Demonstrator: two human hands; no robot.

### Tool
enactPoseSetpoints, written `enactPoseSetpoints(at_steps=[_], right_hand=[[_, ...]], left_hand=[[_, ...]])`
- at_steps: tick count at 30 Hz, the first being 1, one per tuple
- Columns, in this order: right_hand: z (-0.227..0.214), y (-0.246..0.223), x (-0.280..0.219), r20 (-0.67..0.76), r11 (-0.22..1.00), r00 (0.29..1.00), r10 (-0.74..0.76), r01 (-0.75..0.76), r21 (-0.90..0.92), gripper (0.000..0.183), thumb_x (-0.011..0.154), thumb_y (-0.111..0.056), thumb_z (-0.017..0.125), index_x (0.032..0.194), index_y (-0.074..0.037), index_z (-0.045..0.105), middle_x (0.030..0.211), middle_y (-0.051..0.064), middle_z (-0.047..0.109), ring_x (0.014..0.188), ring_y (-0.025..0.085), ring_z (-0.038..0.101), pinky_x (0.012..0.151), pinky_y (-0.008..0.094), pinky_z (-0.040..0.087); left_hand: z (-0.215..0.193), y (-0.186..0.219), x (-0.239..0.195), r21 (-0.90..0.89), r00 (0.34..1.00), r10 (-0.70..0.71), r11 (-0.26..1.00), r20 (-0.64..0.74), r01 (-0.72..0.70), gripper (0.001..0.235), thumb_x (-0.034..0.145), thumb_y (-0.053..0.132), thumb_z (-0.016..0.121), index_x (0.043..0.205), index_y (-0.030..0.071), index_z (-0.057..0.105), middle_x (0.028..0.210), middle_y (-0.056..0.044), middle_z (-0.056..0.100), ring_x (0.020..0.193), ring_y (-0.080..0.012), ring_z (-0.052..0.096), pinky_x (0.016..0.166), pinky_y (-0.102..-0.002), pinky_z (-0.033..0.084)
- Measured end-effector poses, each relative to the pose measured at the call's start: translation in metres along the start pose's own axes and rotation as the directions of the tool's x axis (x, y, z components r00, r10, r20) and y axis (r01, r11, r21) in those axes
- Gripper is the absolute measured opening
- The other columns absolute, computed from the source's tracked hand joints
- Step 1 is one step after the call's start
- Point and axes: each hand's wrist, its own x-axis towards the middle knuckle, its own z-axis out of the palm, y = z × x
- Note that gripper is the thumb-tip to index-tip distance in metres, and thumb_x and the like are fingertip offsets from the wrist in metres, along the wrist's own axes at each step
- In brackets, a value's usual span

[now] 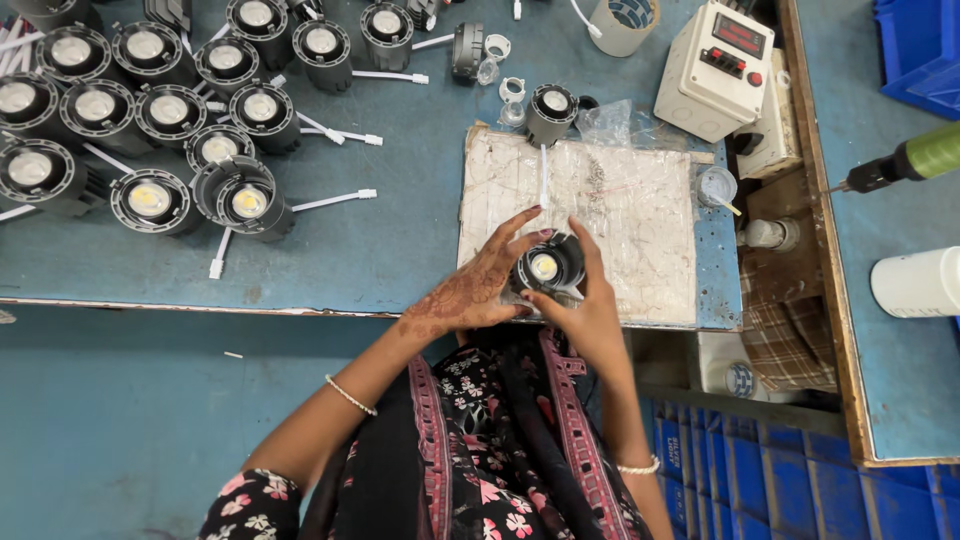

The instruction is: The person assembles LED light fixtures at a factory workstation. They place a light module into a housing, insert a screw, and use a green power drill to fasten the housing. The person repeats this process for multiple units, placing finished items on the table.

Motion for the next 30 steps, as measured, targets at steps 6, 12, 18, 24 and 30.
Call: enactPoseSetpoints(at_steps=[6,12,18,24,30], right_hand=[[-0.029,0.018,0.021,0.247,0.948,0.937,0.246,-0.286,0.139,0.118,0.074,-0.017,0.085,0.167,-0.019,0.013,0.1,0.021,0.062,0.088,0.021,0.058,0.078,0.034,0.049],[-0.027,0.043,0.024,0.385,0.899,0.865,0.321,-0.406,0.163,0.095,0.085,-0.022,0.078,0.163,-0.012,0.025,0.102,0.02,0.063,0.089,0.02,0.059,0.077,0.032,0.051],[-0.024,0.057,0.02,0.412,0.928,0.88,0.235,-0.33,0.175,0.075,0.09,-0.03,0.072,0.151,-0.003,0.038,0.122,0.018,0.064,0.11,0.021,0.063,0.088,0.033,0.056],[-0.025,0.041,0.018,0.269,0.973,0.942,0.199,-0.157,-0.169,0.085,0.087,-0.039,0.075,0.151,0.002,0.037,0.122,0.022,0.056,0.101,0.029,0.067,0.083,0.038,0.059],[0.006,0.012,-0.012,-0.005,0.952,0.981,0.191,-0.187,-0.244,0.101,0.079,-0.043,0.08,0.15,0.008,0.029,0.11,0.023,0.066,0.097,0.031,0.069,0.084,0.043,0.056]], left_hand=[[-0.004,0.009,0.016,0.161,0.988,0.112,0.979,0.105,-0.128,0.121,0.06,0.045,0.093,0.154,0.012,0.026,0.159,-0.014,0.028,0.154,-0.037,0.023,0.13,-0.052,0.022],[0.006,0.01,0.008,0.208,0.992,0.012,0.977,0.123,-0.038,0.121,0.061,0.05,0.092,0.155,0.01,0.028,0.151,-0.015,0.038,0.149,-0.036,0.033,0.13,-0.054,0.017],[0.014,0.003,0.008,0.185,0.994,-0.055,0.982,0.093,0.037,0.111,0.064,0.039,0.09,0.153,0.011,0.031,0.147,-0.015,0.043,0.145,-0.0359,0.039,0.13,-0.052,0.021],[0.019,0.009,0.006,0.112,0.96,-0.269,0.959,0.079,0.26,0.113,0.06,0.037,0.09,0.154,0.012,0.031,0.146,-0.016,0.041,0.143,-0.0396,0.038,0.124,-0.049,0.031],[0.0,0.008,0.011,0.063,0.967,-0.188,0.982,0.17,0.18,0.129,0.061,0.05,0.094,0.159,0.01,0.02,0.157,-0.018,0.029,0.148,-0.0405,0.027,0.124,-0.053,0.024]])
